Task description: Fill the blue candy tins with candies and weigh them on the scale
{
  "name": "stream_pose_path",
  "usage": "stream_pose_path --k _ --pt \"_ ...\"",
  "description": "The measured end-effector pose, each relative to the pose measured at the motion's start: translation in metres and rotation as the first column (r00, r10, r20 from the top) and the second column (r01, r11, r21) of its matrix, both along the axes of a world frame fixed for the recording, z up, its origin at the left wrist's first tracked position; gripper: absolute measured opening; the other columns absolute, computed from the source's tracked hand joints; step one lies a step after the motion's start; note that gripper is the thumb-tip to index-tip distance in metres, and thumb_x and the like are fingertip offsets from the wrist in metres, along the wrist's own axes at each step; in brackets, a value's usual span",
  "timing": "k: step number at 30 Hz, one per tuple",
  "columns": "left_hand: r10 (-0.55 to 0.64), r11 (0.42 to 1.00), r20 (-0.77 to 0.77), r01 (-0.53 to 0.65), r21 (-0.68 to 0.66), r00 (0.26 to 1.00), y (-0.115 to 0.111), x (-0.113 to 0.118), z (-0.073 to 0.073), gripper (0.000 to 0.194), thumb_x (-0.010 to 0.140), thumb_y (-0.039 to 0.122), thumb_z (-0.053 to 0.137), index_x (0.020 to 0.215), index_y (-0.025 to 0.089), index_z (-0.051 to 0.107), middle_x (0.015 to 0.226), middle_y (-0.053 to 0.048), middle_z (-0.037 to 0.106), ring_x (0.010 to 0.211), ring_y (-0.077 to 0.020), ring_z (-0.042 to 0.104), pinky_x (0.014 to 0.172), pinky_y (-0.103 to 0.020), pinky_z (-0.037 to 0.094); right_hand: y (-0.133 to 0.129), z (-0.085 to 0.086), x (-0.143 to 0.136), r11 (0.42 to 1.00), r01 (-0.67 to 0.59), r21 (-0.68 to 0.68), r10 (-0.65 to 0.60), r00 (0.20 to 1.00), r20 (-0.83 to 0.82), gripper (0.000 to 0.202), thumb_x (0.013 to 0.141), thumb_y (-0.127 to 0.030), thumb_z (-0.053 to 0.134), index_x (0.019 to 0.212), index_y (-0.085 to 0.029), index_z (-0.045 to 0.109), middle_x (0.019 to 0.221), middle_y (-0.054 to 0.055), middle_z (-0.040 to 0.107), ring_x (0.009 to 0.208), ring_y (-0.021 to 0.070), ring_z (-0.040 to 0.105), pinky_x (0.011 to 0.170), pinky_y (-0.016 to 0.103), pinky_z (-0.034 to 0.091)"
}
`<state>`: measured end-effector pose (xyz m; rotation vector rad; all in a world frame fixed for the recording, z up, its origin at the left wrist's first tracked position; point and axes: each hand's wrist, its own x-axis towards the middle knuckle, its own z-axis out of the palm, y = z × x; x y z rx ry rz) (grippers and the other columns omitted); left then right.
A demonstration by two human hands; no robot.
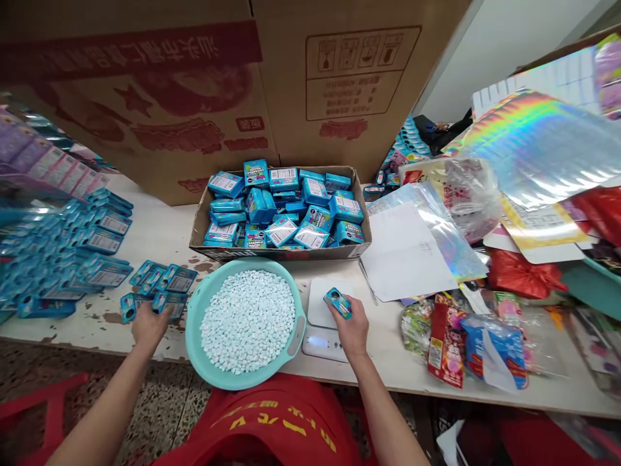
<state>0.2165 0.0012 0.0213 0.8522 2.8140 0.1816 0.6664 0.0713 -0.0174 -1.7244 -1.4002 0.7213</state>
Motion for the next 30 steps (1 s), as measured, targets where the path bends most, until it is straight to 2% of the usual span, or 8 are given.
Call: stream_pose_path --k 4,8,12,15,19,23,26,30 --pt "0.065 0.998 -0.044 -0.065 0.008 0.997 -0.006 0.004 -0.004 0.063 0.078 0.046 0.048 0.130 0.010 0.043 0.123 -0.024 0.051 0.108 -0.0411 0.052 0.084 -0.052 0.044 -0.010 0.004 0.006 0.997 0.044 0.069 -0.040 0.998 -0.051 0.062 0.070 -0.052 0.065 0.119 -0.017 0.048 0.113 0.012 0.053 0.104 0.0256 0.053 0.090 0.044 0.044" --pt "-0.121 0.966 -0.251 0.172 0.194 0.961 -0.011 0.024 0.010 0.054 0.082 0.043 0.045 0.125 0.010 0.048 0.125 -0.021 0.051 0.118 -0.0361 0.044 0.096 -0.049 0.036 -0.028 0.009 0.029 0.980 0.191 0.064 -0.186 0.980 -0.065 0.055 0.081 -0.050 0.048 0.123 -0.016 0.044 0.118 0.014 0.048 0.105 0.0250 0.052 0.087 0.044 0.044" --pt "-0.511 0.769 -0.188 0.543 0.338 0.839 0.007 0.076 0.011 0.037 0.086 0.039 0.041 0.108 0.014 0.057 0.109 -0.014 0.061 0.108 -0.0269 0.053 0.097 -0.041 0.037 -0.044 0.008 0.046 0.946 0.322 -0.040 -0.322 0.947 0.012 0.050 0.081 -0.053 0.042 0.111 -0.013 0.053 0.110 0.015 0.053 0.097 0.0247 0.054 0.080 0.040 0.045" --pt "-0.791 0.567 -0.013 0.742 0.358 0.611 0.024 0.134 0.001 0.027 0.088 0.036 0.043 0.102 0.019 0.059 0.104 -0.009 0.064 0.102 -0.0233 0.055 0.095 -0.037 0.039 -0.051 0.007 0.048 0.941 0.335 -0.054 -0.335 0.942 0.019 0.047 0.080 -0.053 0.044 0.103 -0.014 0.056 0.104 0.013 0.056 0.095 0.0241 0.054 0.079 0.038 0.045" --pt "-0.919 0.394 0.101 0.899 0.192 0.381 0.035 0.194 -0.014 0.032 0.089 0.037 0.044 0.112 0.018 0.057 0.108 -0.010 0.062 0.102 -0.0243 0.053 0.092 -0.038 0.040 -0.059 0.006 0.045 0.948 0.314 -0.046 -0.315 0.949 -0.027 0.043 0.080 -0.052 0.046 0.098 -0.014 0.058 0.101 0.013 0.058 0.097 0.0236 0.055 0.080 0.037 0.045" --pt "-0.888 0.450 0.131 0.891 0.061 0.440 0.035 0.204 -0.020 0.028 0.091 0.034 0.039 0.101 0.018 0.060 0.101 -0.010 0.062 0.099 -0.0241 0.054 0.078 -0.033 0.044 -0.064 0.004 0.046 0.949 0.303 -0.083 -0.310 0.946 -0.094 0.042 0.078 -0.051 0.051 0.097 -0.015 0.059 0.100 0.011 0.058 0.093 0.0222 0.056 0.079 0.037 0.047" --pt "-0.820 0.565 0.229 0.808 0.167 0.525 0.037 0.191 -0.018 0.019 0.088 0.028 0.043 0.092 0.020 0.060 0.098 -0.006 0.063 0.091 -0.0206 0.057 0.071 -0.029 0.043 -0.061 0.004 0.046 0.954 0.285 -0.097 -0.295 0.947 -0.125 0.041 0.077 -0.051 0.054 0.096 -0.014 0.060 0.097 0.010 0.057 0.091 0.0217 0.056 0.078 0.038 0.048" --pt "-0.551 0.826 0.548 0.318 0.465 0.630 0.045 0.174 -0.007 0.011 0.077 0.030 0.058 0.074 0.019 0.058 0.072 0.000 0.060 0.066 -0.0142 0.055 0.059 -0.023 0.040 -0.048 0.008 0.038 0.971 0.220 -0.090 -0.233 0.958 -0.169 0.043 0.077 -0.049 0.056 0.102 -0.015 0.057 0.103 0.011 0.058 0.096 0.0220 0.056 0.081 0.039 0.048"
